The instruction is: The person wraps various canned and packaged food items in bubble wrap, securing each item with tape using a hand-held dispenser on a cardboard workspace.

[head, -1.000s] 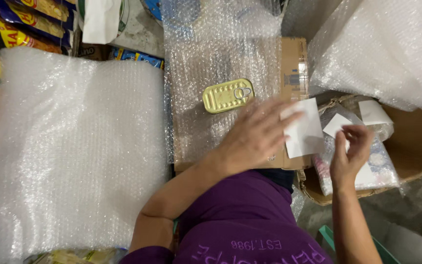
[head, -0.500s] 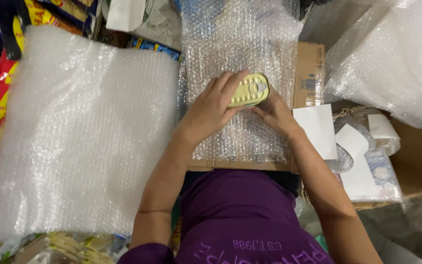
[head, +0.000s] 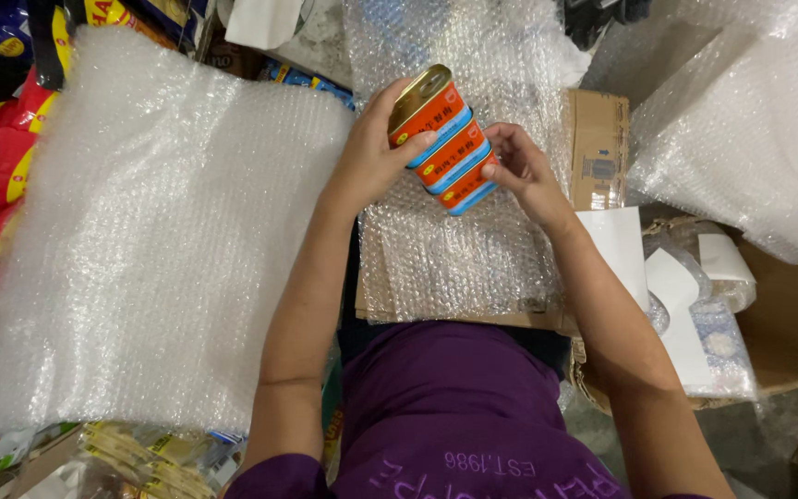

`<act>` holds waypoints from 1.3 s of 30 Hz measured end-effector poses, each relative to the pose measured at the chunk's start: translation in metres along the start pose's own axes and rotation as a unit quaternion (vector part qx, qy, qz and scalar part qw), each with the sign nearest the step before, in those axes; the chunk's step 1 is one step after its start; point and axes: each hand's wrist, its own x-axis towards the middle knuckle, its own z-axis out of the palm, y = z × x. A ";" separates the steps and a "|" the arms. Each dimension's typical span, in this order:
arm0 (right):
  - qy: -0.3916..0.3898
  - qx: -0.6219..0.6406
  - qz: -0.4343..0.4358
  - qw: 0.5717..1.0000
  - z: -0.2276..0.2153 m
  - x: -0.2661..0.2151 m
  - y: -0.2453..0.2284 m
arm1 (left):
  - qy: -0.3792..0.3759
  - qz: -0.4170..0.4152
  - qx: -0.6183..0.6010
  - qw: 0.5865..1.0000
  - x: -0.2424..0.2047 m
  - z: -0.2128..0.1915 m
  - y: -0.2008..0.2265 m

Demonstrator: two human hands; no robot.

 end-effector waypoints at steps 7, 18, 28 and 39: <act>-0.001 -0.130 -0.009 0.991 -0.049 0.014 -0.040 | 0.076 -0.123 -0.156 0.977 -0.035 0.063 -0.012; -0.031 -0.209 0.096 0.973 -0.060 0.026 -0.008 | 0.043 -0.077 0.136 0.987 -0.072 0.094 -0.045; -0.001 -0.258 0.042 0.965 -0.043 0.022 0.004 | -0.128 -0.204 0.282 0.929 -0.059 0.069 -0.024; 0.121 -0.197 -0.018 0.973 -0.021 0.015 0.034 | -0.108 -0.207 0.215 0.948 -0.059 0.059 -0.031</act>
